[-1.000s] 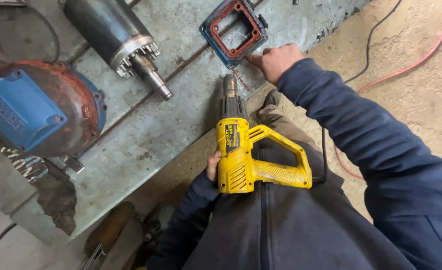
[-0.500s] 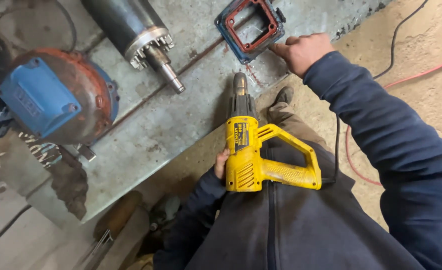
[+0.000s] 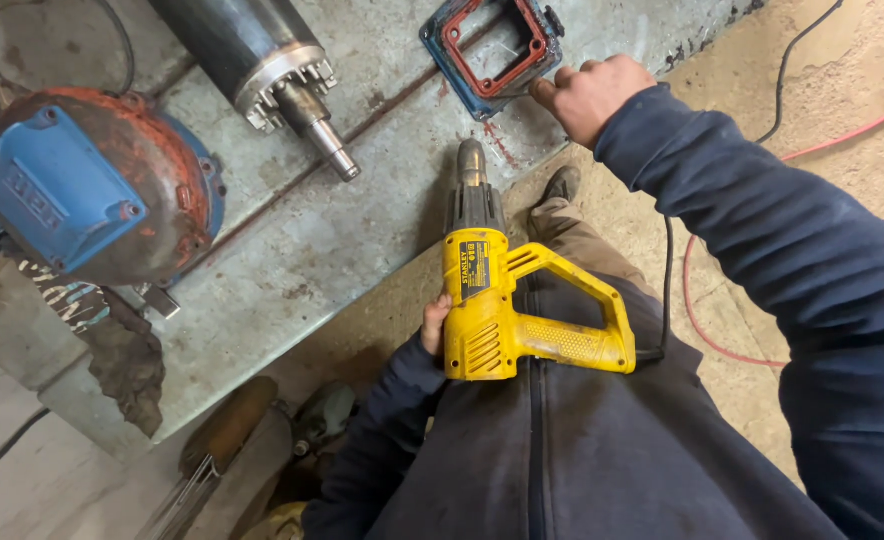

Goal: Using a heat gun and a pick tool to remove a gasket from a motor housing part.

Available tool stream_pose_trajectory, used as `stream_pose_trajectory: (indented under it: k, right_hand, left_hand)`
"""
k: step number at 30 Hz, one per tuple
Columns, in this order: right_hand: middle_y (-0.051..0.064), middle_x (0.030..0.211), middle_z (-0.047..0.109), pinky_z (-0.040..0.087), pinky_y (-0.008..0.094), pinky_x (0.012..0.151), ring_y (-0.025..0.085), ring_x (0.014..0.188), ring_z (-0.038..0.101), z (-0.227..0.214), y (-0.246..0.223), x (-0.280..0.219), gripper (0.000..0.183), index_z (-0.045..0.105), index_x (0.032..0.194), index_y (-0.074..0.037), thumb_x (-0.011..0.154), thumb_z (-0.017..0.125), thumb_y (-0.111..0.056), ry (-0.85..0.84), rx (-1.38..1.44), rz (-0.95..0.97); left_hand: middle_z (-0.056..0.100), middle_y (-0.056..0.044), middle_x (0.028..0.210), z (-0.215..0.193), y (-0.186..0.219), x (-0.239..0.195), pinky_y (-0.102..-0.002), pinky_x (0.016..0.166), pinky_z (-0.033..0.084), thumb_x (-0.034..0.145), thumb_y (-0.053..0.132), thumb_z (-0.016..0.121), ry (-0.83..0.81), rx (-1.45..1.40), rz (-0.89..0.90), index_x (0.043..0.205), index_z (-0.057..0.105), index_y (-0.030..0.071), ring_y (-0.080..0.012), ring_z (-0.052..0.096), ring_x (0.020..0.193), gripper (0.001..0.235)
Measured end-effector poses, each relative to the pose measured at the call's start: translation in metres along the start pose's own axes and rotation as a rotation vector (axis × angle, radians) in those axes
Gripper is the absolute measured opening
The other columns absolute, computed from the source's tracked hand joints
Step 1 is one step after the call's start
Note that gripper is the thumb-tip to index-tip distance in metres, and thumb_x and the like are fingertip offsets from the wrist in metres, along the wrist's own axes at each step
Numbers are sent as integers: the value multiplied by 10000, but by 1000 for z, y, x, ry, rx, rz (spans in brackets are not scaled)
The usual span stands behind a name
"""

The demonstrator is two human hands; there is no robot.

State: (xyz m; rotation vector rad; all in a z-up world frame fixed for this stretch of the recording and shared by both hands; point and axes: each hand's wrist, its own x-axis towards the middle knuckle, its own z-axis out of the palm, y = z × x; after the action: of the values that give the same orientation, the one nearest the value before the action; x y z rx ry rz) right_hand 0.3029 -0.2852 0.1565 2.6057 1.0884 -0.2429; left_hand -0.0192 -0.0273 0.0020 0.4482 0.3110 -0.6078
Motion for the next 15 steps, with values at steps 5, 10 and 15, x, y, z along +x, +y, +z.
stream_pose_trajectory:
  k: [5,10,15]
  right_hand:
    - [109,944,750,599,441,607,306,722,746,-16,-3,7,423,645,1397,-281,1014,474,-228,-99,69,57]
    - [158,807,754,637,418,567,280,633,759,-24,-15,-3,357,662,1361,-354,1045,495,-364,-479,185,148]
    - [121,831,735,579,432,667,329,732,710,42,-22,-64,298,778,1139,-178,1048,623,-415,185,749,333]
  left_hand:
    - [645,-167,1369,41,22,-1,-434,1096,518,961,443,539,-19,-85,-49,1431,524,-4,-285,652,1228,649]
    - [651,-175,1357,35,23,-5,-453,1090,516,952,467,547,-38,-68,-71,1445,515,-17,-298,658,1216,692]
    - [653,-178,1371,12,16,-10,-436,1109,508,920,495,556,-42,22,12,1447,529,-30,-295,654,1236,744]
